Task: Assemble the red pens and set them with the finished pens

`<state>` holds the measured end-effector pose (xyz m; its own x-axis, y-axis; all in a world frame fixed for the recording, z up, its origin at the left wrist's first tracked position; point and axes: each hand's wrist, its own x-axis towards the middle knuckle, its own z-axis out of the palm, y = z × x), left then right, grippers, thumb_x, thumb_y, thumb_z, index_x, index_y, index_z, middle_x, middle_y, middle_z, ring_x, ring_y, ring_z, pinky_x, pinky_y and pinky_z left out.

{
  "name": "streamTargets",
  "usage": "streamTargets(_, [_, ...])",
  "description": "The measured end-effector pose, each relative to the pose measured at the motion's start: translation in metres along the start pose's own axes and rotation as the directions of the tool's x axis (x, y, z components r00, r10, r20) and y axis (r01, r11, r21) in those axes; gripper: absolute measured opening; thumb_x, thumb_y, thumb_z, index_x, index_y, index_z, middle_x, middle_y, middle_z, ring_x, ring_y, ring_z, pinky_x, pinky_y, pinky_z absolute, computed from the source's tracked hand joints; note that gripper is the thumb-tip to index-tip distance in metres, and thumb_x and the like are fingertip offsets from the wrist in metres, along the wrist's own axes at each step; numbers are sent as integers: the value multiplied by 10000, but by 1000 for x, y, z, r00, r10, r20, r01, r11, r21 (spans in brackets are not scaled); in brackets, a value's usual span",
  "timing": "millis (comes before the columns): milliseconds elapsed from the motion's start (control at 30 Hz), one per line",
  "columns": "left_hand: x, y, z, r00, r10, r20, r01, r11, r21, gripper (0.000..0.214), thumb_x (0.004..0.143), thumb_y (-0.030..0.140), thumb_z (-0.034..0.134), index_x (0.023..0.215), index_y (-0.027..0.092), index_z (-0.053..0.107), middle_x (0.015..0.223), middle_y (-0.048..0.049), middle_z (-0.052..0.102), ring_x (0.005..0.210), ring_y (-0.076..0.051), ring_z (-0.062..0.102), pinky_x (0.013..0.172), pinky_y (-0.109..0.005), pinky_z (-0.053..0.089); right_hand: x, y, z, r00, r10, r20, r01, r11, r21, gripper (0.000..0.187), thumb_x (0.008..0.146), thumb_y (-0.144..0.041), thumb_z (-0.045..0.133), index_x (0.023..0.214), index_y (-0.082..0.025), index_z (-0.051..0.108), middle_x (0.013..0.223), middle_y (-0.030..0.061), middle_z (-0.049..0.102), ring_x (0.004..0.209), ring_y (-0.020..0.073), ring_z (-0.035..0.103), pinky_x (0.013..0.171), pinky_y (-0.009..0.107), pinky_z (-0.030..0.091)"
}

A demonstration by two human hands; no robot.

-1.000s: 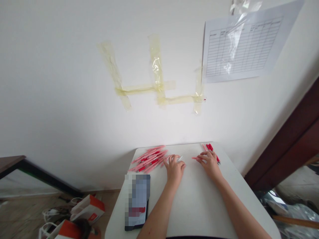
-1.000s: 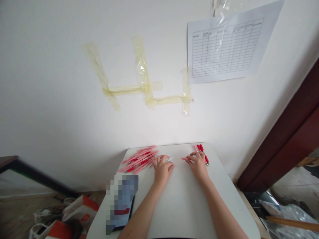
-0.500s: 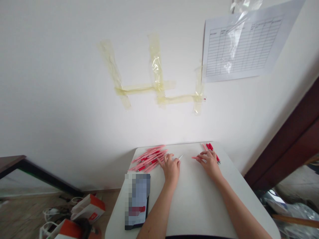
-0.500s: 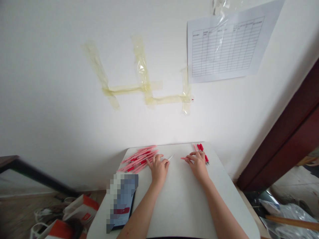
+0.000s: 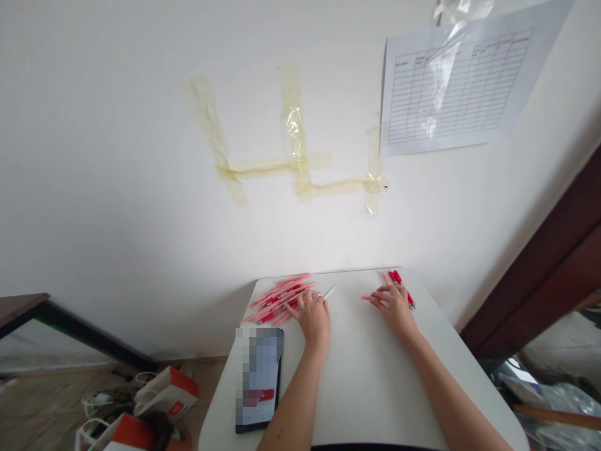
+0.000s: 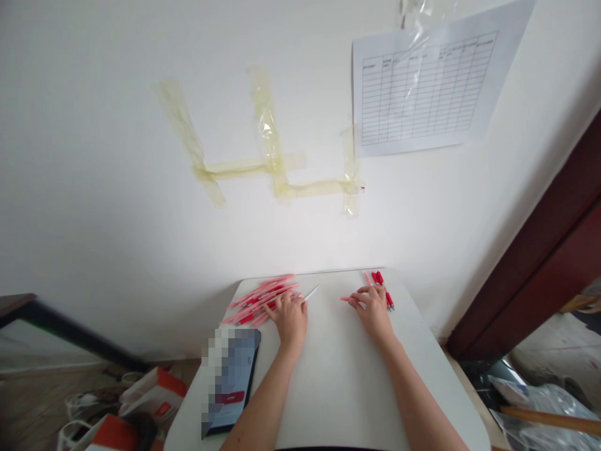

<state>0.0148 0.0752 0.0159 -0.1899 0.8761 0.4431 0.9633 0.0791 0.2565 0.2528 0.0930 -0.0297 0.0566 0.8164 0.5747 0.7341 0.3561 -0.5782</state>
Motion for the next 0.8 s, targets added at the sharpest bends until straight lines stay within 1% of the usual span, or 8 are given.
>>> streamTargets(100, [2, -2, 1, 1000, -25, 1, 25, 1000, 2, 181, 874, 231, 620, 970, 288, 762, 1258, -54, 648, 1283, -302, 469, 1183, -742, 117, 0, 1, 1, 1000, -13, 3, 13, 1000, -12, 456, 930, -639, 512, 916, -289, 803, 1034, 118, 667, 1151, 341, 483, 1008, 576, 440])
streamTargets(333, [5, -5, -1, 999, -25, -23, 24, 999, -30, 187, 873, 225, 621, 964, 296, 768, 1239, -50, 658, 1269, -282, 487, 1193, -729, 94, -1, 1, 1, 1000, -24, -2, 24, 999, -40, 369, 936, -573, 548, 934, -301, 797, 1030, 100, 663, 1158, 324, 473, 1025, 531, 436])
streamTargets(467, [6, -6, -2, 999, -35, -7, 35, 999, -19, 191, 868, 228, 629, 976, 299, 770, 1239, -55, 659, 1268, -291, 484, 1188, -728, 118, -1, 3, 2, 1000, -26, 7, 26, 999, -37, 345, 939, -550, 561, 937, -300, 799, 1036, 97, 658, 1154, 320, 472, 1037, 549, 422])
streamTargets(633, [5, -5, -1, 1000, -30, 6, 30, 1000, -2, 197, 861, 226, 611, 961, 285, 770, 1268, -68, 629, 1298, -300, 451, 1180, -733, 137, -2, 5, 4, 999, -40, -2, 40, 998, -42, 337, 945, -550, 556, 937, -312, 795, 1032, 92, 654, 1149, 319, 485, 1016, 553, 438])
streamTargets(700, [4, -3, 0, 1000, -23, 5, 23, 1000, -1, 186, 855, 228, 605, 934, 267, 768, 1289, -74, 616, 1315, -307, 436, 1180, -735, 138, -2, 5, 4, 999, -46, -16, 46, 998, -41, 334, 942, -552, 560, 932, -312, 791, 1029, 91, 655, 1150, 321, 485, 1015, 551, 442])
streamTargets(800, [0, 0, 1, 1000, -6, 13, 6, 1000, -22, 153, 836, 231, 608, 846, 239, 761, 1314, -84, 596, 1333, -322, 418, 1177, -739, 141, -1, 4, 4, 998, -48, -31, 47, 998, -35, 323, 936, -545, 571, 916, -308, 789, 1024, 91, 657, 1136, 318, 490, 1014, 549, 445])
